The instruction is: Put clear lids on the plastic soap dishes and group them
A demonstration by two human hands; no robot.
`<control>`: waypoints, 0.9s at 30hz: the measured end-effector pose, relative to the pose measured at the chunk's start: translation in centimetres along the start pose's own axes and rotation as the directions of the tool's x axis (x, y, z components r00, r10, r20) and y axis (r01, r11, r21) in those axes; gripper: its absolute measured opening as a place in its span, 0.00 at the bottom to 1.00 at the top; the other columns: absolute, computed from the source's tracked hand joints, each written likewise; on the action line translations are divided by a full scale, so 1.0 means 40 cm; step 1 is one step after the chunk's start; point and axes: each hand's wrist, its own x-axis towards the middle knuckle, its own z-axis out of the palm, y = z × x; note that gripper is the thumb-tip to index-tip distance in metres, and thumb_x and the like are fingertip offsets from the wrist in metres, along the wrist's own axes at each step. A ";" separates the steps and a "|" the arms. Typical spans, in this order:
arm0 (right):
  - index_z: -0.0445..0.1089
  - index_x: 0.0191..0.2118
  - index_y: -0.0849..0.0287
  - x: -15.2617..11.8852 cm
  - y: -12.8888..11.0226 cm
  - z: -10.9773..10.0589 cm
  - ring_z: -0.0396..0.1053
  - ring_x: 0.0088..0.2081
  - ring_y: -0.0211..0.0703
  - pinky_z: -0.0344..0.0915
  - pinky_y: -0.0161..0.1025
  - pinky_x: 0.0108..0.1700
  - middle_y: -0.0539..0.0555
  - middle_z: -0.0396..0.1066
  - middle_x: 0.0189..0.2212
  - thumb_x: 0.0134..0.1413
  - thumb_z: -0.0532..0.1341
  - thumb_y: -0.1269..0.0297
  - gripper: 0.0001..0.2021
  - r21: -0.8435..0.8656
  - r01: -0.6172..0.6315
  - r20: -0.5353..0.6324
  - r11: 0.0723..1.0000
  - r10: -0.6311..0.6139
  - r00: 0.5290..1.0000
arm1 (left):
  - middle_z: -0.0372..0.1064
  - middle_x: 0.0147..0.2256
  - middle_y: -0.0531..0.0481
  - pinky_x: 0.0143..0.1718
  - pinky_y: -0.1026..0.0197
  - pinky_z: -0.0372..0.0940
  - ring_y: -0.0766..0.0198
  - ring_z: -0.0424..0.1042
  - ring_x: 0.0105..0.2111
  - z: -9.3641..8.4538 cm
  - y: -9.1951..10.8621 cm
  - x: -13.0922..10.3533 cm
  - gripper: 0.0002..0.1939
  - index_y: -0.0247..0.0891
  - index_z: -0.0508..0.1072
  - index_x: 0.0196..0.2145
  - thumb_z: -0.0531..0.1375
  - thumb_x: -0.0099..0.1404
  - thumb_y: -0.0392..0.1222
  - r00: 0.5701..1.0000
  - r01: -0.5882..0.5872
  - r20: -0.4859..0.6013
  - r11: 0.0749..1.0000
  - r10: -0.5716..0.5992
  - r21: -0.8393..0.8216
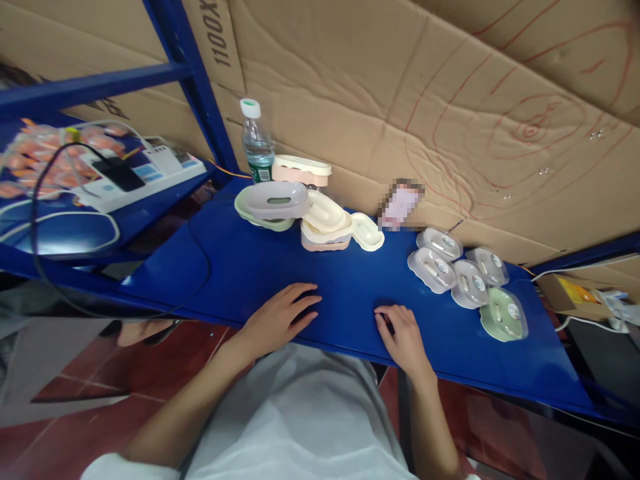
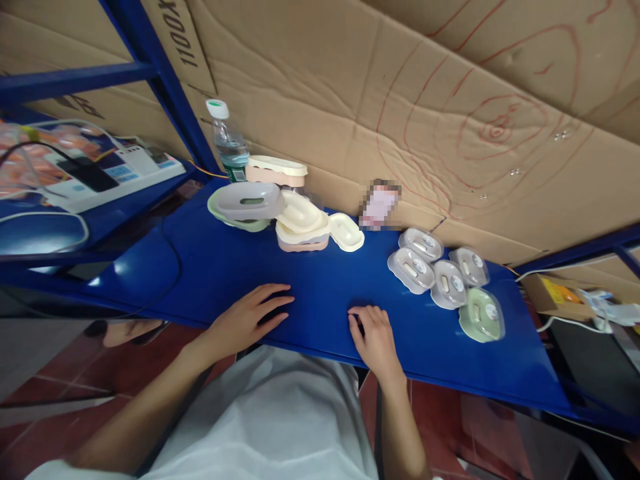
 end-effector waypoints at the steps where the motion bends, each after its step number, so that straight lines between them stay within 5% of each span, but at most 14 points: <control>1: 0.75 0.49 0.54 0.001 0.000 0.000 0.73 0.40 0.49 0.63 0.46 0.46 0.54 0.79 0.40 0.81 0.54 0.58 0.13 0.002 0.000 0.002 1.000 0.000 1.000 | 0.72 0.64 0.43 0.67 0.43 0.72 0.51 0.74 0.64 -0.001 0.000 0.000 0.17 0.43 0.78 0.61 0.57 0.82 0.48 1.000 0.000 0.000 1.000 0.000 -0.004; 11: 0.75 0.50 0.54 0.004 0.002 -0.001 0.72 0.39 0.48 0.62 0.46 0.47 0.53 0.77 0.38 0.80 0.55 0.57 0.13 0.037 -0.023 0.021 0.999 0.023 1.000 | 0.69 0.67 0.42 0.68 0.41 0.72 0.49 0.72 0.65 -0.004 0.005 -0.002 0.18 0.46 0.77 0.62 0.57 0.81 0.49 0.999 0.032 -0.004 0.998 -0.033 -0.058; 16: 0.76 0.50 0.53 0.006 -0.002 -0.004 0.72 0.40 0.48 0.63 0.47 0.47 0.53 0.77 0.38 0.81 0.54 0.57 0.14 0.039 -0.029 0.018 0.999 0.029 0.999 | 0.58 0.73 0.42 0.67 0.45 0.72 0.50 0.69 0.67 -0.057 -0.003 0.006 0.18 0.50 0.74 0.64 0.59 0.80 0.46 0.974 0.062 -0.212 0.992 -0.084 -0.109; 19: 0.75 0.51 0.53 0.004 0.000 -0.006 0.72 0.41 0.49 0.62 0.47 0.47 0.53 0.77 0.38 0.81 0.54 0.57 0.13 0.044 -0.031 0.029 0.999 0.029 0.999 | 0.59 0.72 0.41 0.69 0.40 0.67 0.47 0.66 0.69 -0.110 -0.048 0.038 0.21 0.49 0.71 0.66 0.61 0.79 0.46 0.934 0.100 -0.348 0.994 -0.080 0.039; 24: 0.76 0.52 0.53 -0.002 0.002 -0.005 0.72 0.42 0.49 0.62 0.47 0.48 0.54 0.77 0.40 0.81 0.54 0.57 0.13 0.048 -0.030 0.042 0.998 0.028 0.999 | 0.52 0.76 0.33 0.76 0.31 0.52 0.36 0.54 0.76 -0.178 -0.175 0.147 0.35 0.42 0.61 0.74 0.63 0.75 0.52 0.900 0.235 -0.410 0.957 -0.147 0.172; 27: 0.76 0.52 0.53 -0.007 0.000 -0.004 0.73 0.44 0.50 0.62 0.47 0.49 0.54 0.78 0.41 0.81 0.54 0.58 0.13 0.029 -0.019 0.017 0.999 0.019 1.000 | 0.47 0.79 0.38 0.76 0.29 0.47 0.33 0.48 0.78 -0.197 -0.233 0.204 0.30 0.43 0.69 0.69 0.63 0.73 0.52 0.895 0.296 -0.398 0.936 -0.202 0.191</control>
